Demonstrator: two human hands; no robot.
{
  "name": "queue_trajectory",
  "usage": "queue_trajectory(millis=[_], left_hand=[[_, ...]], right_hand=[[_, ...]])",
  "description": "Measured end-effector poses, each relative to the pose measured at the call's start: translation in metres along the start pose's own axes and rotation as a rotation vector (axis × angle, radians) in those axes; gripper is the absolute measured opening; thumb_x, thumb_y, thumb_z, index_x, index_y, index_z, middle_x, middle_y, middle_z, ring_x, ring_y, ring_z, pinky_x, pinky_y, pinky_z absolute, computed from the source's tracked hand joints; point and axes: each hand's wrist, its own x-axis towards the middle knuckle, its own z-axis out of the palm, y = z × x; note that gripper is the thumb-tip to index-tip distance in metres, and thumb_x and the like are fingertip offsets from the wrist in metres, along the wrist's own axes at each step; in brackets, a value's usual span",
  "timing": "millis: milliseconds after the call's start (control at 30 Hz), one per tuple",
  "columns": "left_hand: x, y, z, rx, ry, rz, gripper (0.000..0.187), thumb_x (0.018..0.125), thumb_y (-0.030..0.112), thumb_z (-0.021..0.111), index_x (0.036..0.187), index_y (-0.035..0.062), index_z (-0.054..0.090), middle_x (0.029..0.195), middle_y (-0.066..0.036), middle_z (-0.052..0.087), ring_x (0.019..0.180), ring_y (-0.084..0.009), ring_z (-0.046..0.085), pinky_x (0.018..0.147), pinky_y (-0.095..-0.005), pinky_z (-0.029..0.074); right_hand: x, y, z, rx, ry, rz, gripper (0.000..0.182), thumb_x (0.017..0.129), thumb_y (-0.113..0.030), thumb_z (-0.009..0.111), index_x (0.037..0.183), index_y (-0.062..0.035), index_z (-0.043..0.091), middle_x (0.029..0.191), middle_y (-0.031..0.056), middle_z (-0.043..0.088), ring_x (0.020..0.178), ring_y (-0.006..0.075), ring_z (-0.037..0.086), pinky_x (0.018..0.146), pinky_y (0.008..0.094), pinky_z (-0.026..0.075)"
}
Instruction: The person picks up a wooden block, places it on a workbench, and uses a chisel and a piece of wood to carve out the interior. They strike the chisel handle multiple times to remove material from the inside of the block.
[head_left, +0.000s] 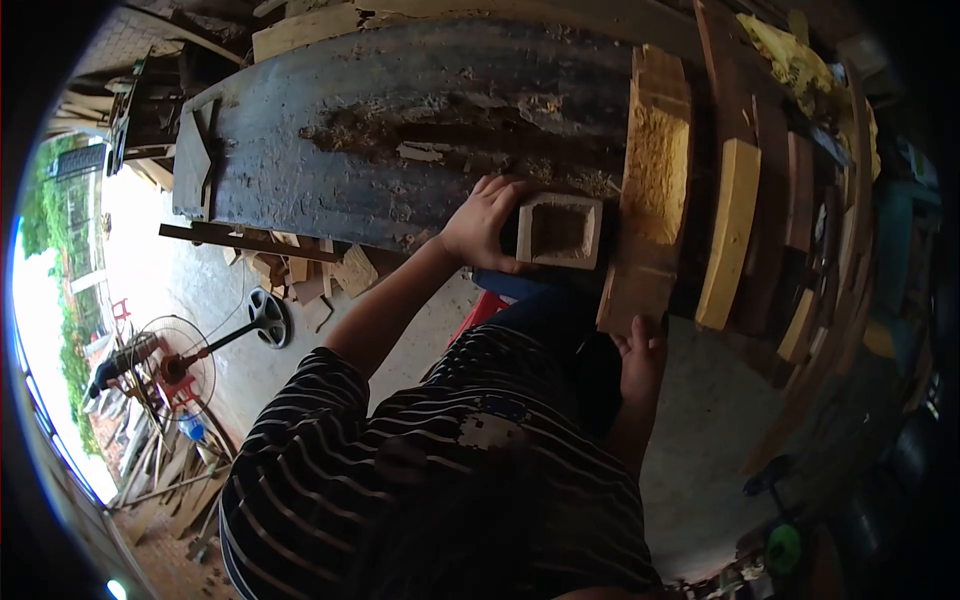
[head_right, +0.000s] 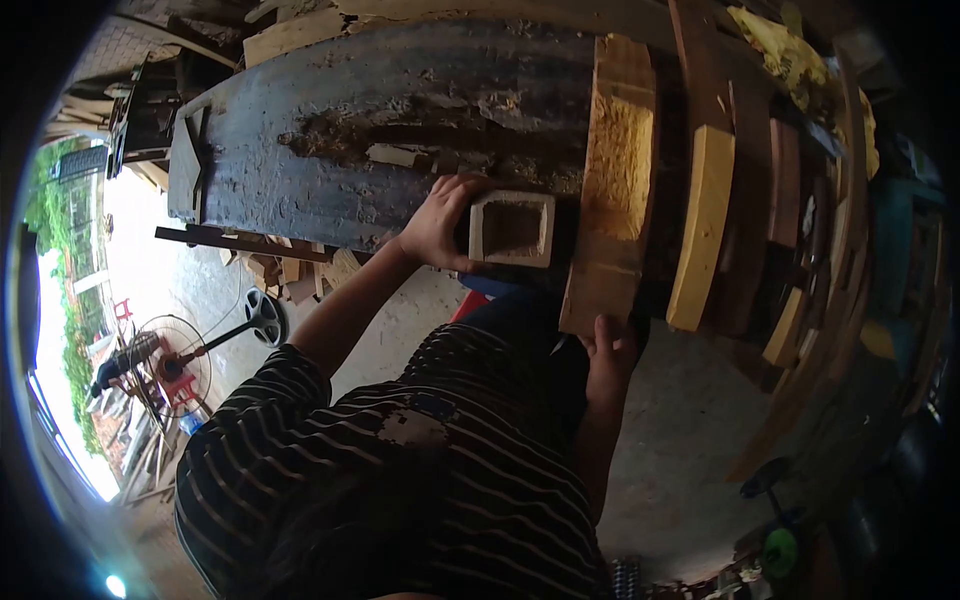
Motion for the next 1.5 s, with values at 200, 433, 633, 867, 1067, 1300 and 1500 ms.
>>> queue_trajectory(millis=[200,433,633,867,1067,1300,1500], left_hand=[[-0.003,0.002,0.003,0.021,0.030,0.054,0.095,0.053,0.049,0.076,0.124,-0.0031,0.042,0.115,-0.021,0.052,0.111,-0.0368,0.048,0.097,-0.0434,0.033],[-0.002,0.002,0.007,0.064,0.050,0.040,0.092,0.055,0.050,0.075,0.123,-0.0032,0.042,0.115,-0.022,0.051,0.112,-0.0385,0.046,0.099,-0.0441,0.031],[-0.006,0.008,0.013,0.086,0.109,0.096,0.096,0.056,0.053,0.075,0.127,-0.0001,0.039,0.118,-0.020,0.051,0.114,-0.0371,0.045,0.100,-0.0435,0.030],[-0.008,0.010,0.017,0.119,0.140,0.139,0.091,0.061,0.042,0.077,0.131,0.0036,0.035,0.125,-0.019,0.048,0.117,-0.0370,0.044,0.100,-0.0439,0.032],[-0.004,0.009,0.022,0.154,0.138,0.076,0.088,0.058,0.040,0.078,0.128,0.0038,0.039,0.119,-0.019,0.052,0.114,-0.0370,0.046,0.099,-0.0444,0.033],[-0.003,0.010,0.024,0.147,0.125,0.017,0.092,0.055,0.038,0.079,0.129,0.0046,0.038,0.120,-0.018,0.052,0.112,-0.0370,0.047,0.098,-0.0448,0.034],[-0.002,0.012,0.023,0.176,0.106,-0.002,0.094,0.054,0.039,0.079,0.132,0.0053,0.037,0.120,-0.017,0.051,0.112,-0.0373,0.047,0.098,-0.0452,0.035]], right_hand=[[-0.008,-0.003,0.024,0.150,0.089,-0.072,0.049,0.090,-0.026,0.058,0.128,-0.0016,0.039,0.117,0.0137,0.051,0.102,0.0221,0.057,0.080,0.0364,0.052],[-0.003,0.011,0.022,0.193,0.056,-0.167,0.046,0.088,-0.031,0.061,0.119,-0.0029,0.043,0.108,0.0136,0.054,0.093,0.0219,0.060,0.070,0.0338,0.055],[-0.001,0.033,0.018,0.159,0.113,-0.244,0.037,0.090,-0.032,0.057,0.111,-0.0045,0.045,0.100,0.0112,0.058,0.084,0.0192,0.061,0.069,0.0309,0.053],[-0.039,0.076,-0.024,0.295,0.372,-0.417,0.029,0.092,-0.025,0.052,0.112,-0.0062,0.047,0.096,0.0101,0.060,0.082,0.0189,0.062,0.072,0.0304,0.051],[-0.012,0.001,-0.126,-0.138,0.824,-0.950,0.008,0.087,0.000,0.054,0.094,-0.0043,0.056,0.089,0.0047,0.061,0.076,0.0119,0.057,0.069,0.0229,0.046],[0.040,-0.139,-0.201,-1.030,1.232,-0.962,0.022,0.086,-0.024,0.060,0.100,-0.0065,0.061,0.086,0.0167,0.065,0.084,0.0363,0.062,0.076,0.0429,0.050],[0.046,-0.165,-0.195,-1.336,1.008,-0.431,0.030,0.089,-0.034,0.055,0.100,-0.0066,0.060,0.080,0.0188,0.065,0.081,0.0374,0.063,0.071,0.0469,0.049]])
